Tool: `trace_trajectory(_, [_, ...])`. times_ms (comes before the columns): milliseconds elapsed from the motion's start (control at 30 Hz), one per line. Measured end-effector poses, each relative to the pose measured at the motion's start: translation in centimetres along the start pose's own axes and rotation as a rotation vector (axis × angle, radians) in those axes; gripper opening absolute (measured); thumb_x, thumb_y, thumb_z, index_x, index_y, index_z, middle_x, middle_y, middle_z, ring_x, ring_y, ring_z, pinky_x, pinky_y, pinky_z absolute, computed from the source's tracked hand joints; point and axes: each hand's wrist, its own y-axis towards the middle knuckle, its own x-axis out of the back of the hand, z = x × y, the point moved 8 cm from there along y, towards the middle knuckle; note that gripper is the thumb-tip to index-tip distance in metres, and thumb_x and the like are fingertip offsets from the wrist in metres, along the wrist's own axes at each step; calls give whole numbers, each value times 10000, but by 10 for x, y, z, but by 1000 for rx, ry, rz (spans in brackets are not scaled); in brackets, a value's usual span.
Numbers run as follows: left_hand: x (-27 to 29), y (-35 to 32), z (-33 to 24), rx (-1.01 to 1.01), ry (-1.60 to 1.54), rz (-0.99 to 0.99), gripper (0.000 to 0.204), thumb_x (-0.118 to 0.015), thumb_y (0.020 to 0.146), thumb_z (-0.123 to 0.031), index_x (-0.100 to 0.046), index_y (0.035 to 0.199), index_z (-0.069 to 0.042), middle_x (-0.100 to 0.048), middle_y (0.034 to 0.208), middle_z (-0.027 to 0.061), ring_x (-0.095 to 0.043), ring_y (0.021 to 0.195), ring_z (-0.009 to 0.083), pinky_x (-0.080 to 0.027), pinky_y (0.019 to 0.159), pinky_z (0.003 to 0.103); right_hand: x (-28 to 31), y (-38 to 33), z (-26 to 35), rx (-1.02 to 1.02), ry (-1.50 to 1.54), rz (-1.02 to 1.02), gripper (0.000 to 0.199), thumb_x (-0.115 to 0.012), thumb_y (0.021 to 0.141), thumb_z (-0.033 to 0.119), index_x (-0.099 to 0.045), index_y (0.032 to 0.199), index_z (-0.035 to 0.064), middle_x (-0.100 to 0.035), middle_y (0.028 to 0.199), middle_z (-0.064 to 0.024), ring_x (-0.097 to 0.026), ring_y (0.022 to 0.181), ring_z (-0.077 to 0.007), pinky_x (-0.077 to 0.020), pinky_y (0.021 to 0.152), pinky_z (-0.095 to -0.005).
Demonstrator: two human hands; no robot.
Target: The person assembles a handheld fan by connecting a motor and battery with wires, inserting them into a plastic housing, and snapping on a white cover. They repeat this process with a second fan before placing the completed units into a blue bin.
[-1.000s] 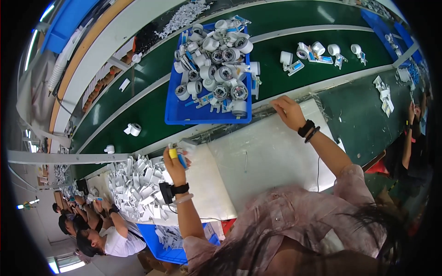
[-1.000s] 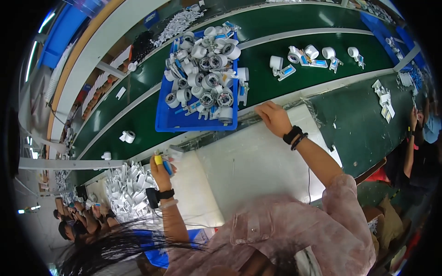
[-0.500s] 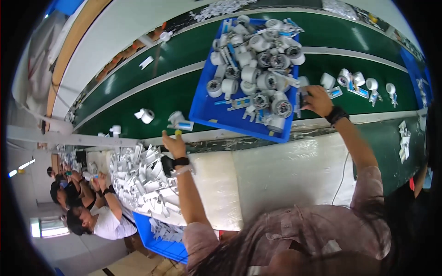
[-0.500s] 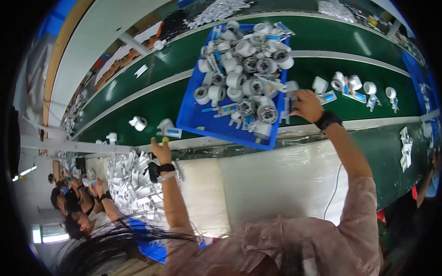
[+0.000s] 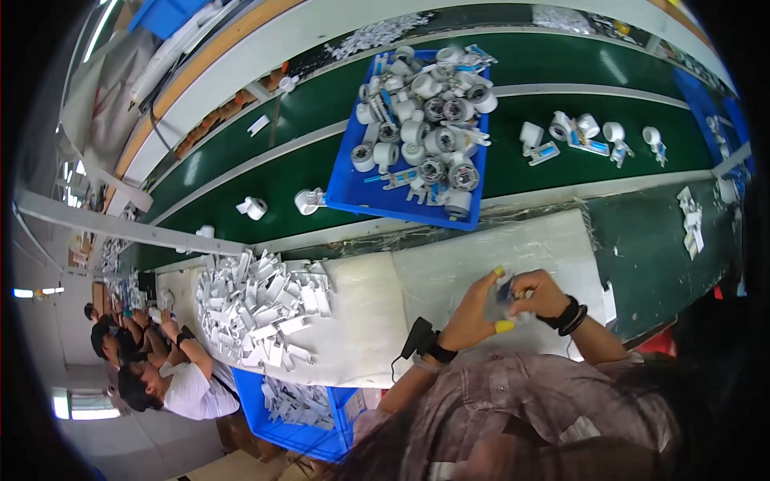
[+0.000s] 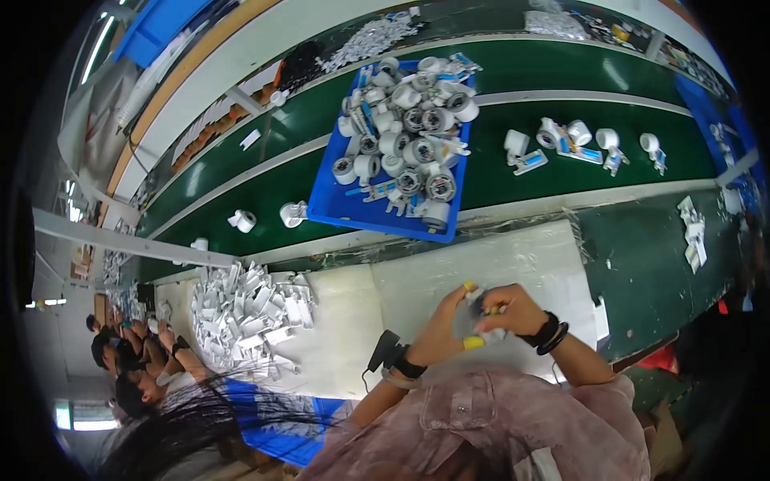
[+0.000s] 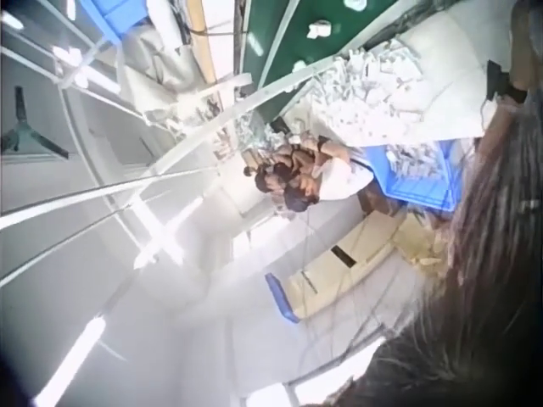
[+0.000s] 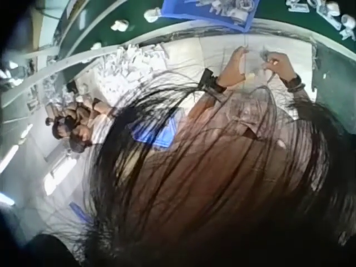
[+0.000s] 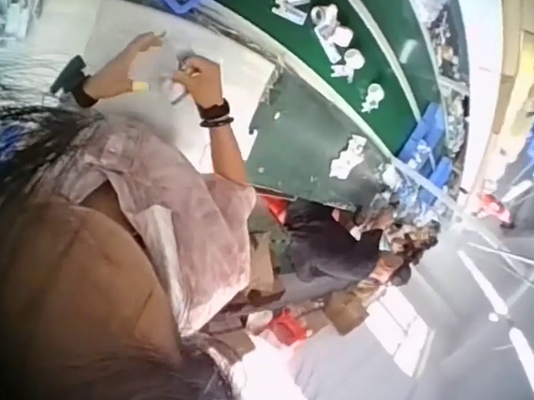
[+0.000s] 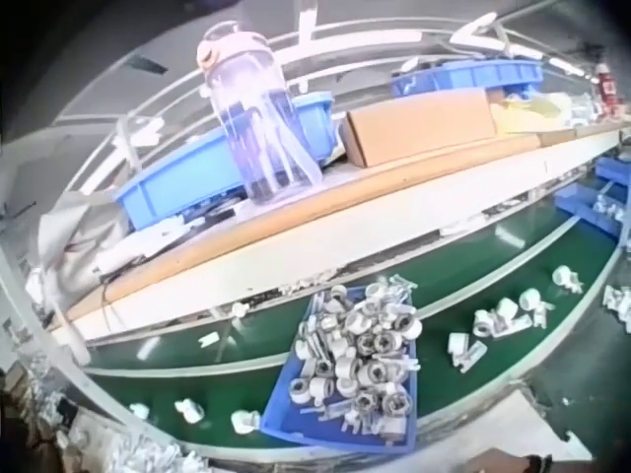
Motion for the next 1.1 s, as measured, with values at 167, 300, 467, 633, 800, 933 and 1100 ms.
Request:
trace_trajectory(167, [-13, -26, 1, 291, -149, 149, 516, -667, 866, -153, -474, 1329, -31, -592, 1205, 170, -587, 1114, 307, -451, 949, 368, -44, -41, 29, -67, 189, 138, 140, -735, 826, 70, -652, 920, 7, -633, 711, -21, -606, 616, -64, -459, 554, -212])
trace_trajectory(300, [-7, -27, -36, 26, 25, 202, 468, -653, 870, -113, -488, 1300, -37, -615, 1140, 147, -631, 988, 247, -496, 852, 331, -48, -65, 64, 85, 28, 307, 153, -654, 904, 121, -669, 1014, 15, -627, 836, -40, -607, 692, -102, -462, 602, -253])
trace_trajectory(467, [-14, -36, -52, 441, -91, 372, 438, -653, 866, -72, -504, 1276, -29, -606, 1042, 97, -592, 728, 136, -508, 592, 269, -42, -82, 52, -9, -139, 328, 167, -667, 889, 156, -685, 1020, 54, -608, 831, -76, -587, 722, -188, -457, 660, -311])
trace_trajectory(633, [-10, -42, -31, 302, -254, 66, 283, -516, 971, -112, -490, 1240, -28, -619, 973, 86, -607, 727, 127, -512, 592, 255, -32, -86, 87, 412, -809, -241, 140, -716, 776, 156, -688, 907, 118, -542, 700, -23, -548, 642, -240, -448, 623, -360])
trace_trajectory(800, [-18, -31, -39, 398, -520, -111, 272, -438, 1012, -160, -469, 1250, -32, -596, 862, 78, -588, 641, 139, -502, 551, 259, -16, -95, 102, 500, -773, -580, 146, -746, 737, 77, -703, 872, 112, -599, 752, -33, -572, 710, -230, -462, 658, -350])
trace_trajectory(933, [-27, -31, -43, 424, -581, -131, 282, -415, 976, -78, -463, 1246, -12, -574, 823, 79, -560, 603, 139, -474, 496, 258, -23, -94, 107, 521, -649, -588, 213, -719, 758, 31, -677, 962, 71, -612, 780, -67, -577, 725, -268, -464, 697, -359])
trace_trajectory(1100, [-31, -34, -52, 391, -594, -124, 338, -397, 920, -6, -447, 1254, 0, -560, 824, 83, -548, 608, 139, -457, 500, 254, -30, -95, 106, 559, -593, -524, 220, -712, 757, 13, -659, 966, 58, -615, 830, -86, -580, 773, -275, -468, 726, -375])
